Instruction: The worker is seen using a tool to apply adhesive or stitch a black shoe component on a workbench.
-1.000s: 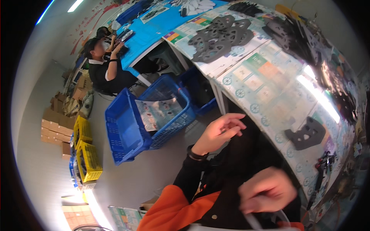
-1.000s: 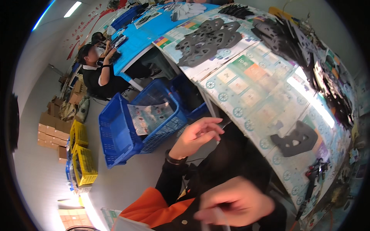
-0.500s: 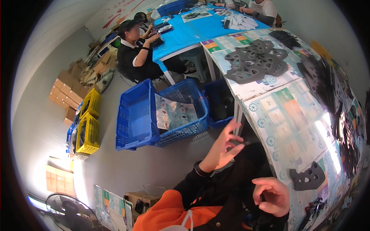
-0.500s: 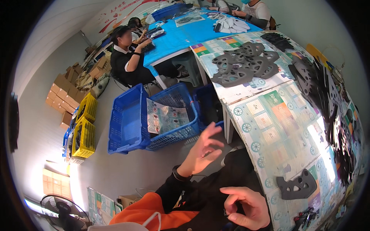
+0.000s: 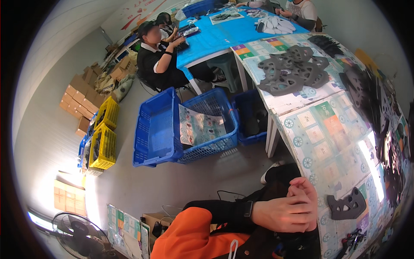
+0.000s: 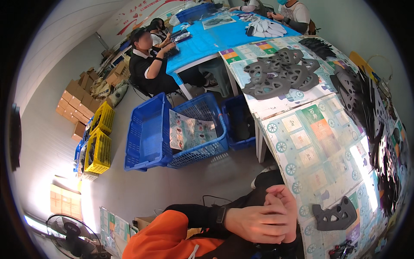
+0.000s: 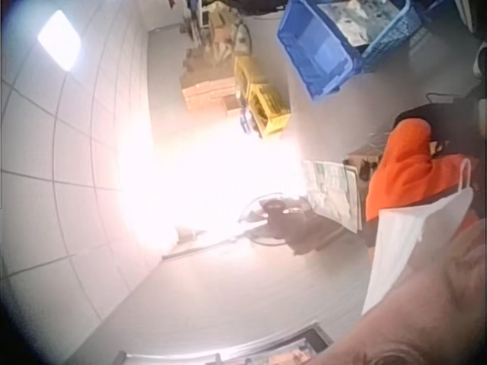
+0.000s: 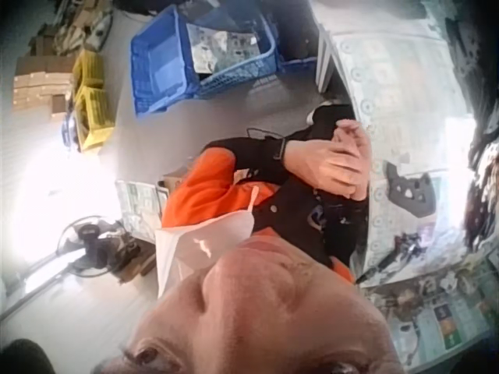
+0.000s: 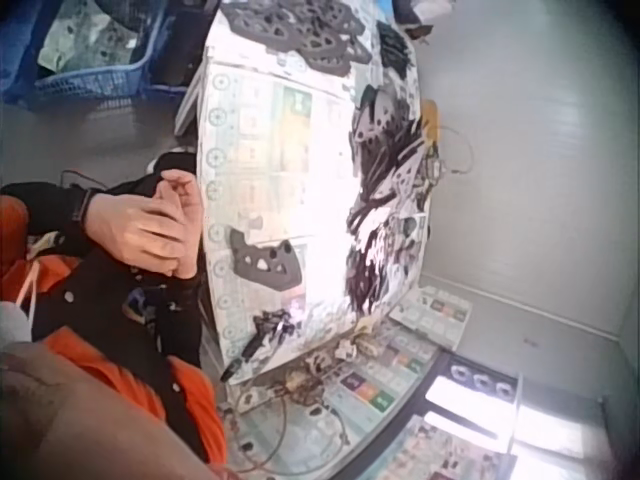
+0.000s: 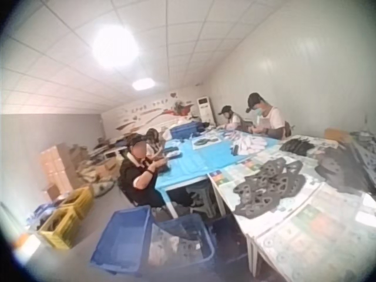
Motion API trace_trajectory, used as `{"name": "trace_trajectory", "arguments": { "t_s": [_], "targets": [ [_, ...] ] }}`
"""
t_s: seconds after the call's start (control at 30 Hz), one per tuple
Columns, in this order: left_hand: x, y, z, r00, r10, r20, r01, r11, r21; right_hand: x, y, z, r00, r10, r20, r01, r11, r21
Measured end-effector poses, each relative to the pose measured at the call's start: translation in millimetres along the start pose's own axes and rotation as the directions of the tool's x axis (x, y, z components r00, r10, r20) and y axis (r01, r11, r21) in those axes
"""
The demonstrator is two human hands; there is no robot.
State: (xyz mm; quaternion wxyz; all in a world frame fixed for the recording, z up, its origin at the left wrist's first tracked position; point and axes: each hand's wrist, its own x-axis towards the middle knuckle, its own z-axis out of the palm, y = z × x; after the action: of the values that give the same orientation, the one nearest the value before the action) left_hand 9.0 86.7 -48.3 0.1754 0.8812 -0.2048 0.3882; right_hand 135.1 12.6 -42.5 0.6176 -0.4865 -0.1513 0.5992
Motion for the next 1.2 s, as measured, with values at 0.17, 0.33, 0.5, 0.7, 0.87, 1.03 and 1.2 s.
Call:
{"name": "trace_trajectory", "arguments": {
  "t_s": [0.17,0.33,0.5,0.7,0.87,1.03,1.2],
  "targets": [
    [25.2,-9.0,-24.9,0.97,0.098,-0.224,-0.089,0.995,0.047,-27.9,-11.8,-2.8,0.818,-0.563,0.122,0.515,0.62,-0.592],
    [5.8,-8.1,-56.1,0.634,-0.648,-0.422,0.608,0.755,-0.247,-63.6,-67.7,38.8,0.307,-0.592,0.745,0.509,-0.559,-0.654],
    [-14.7,-17.2,-35.1,0.484,-0.844,-0.231,0.649,0.524,-0.551,-63.2,-81.4,38.8,0.431,-0.439,0.788,0.825,0.546,-0.147],
    [-63.9,-41.9,-68.9,0.362,-0.905,0.225,0.67,0.085,-0.737,-43.5,-57.4,53.2,0.584,-0.792,0.177,0.691,0.371,-0.62],
    [19.5,-14.7,-82.9,0.4,-0.915,0.043,0.544,0.199,-0.815,-38.0,-68.7,58.8,0.893,-0.45,0.001,0.443,0.879,-0.177],
    [5.5,-36.6,-77.9,0.349,-0.931,-0.11,0.655,0.326,-0.682,-48.8,-91.5,65.0,0.778,-0.516,0.358,0.614,0.506,-0.606],
    [7.0,-37.9,-72.6,0.303,-0.953,-0.01,0.759,0.248,-0.602,-53.1,-87.6,90.4,0.493,-0.769,0.406,0.439,-0.184,-0.88]
  ]
}}
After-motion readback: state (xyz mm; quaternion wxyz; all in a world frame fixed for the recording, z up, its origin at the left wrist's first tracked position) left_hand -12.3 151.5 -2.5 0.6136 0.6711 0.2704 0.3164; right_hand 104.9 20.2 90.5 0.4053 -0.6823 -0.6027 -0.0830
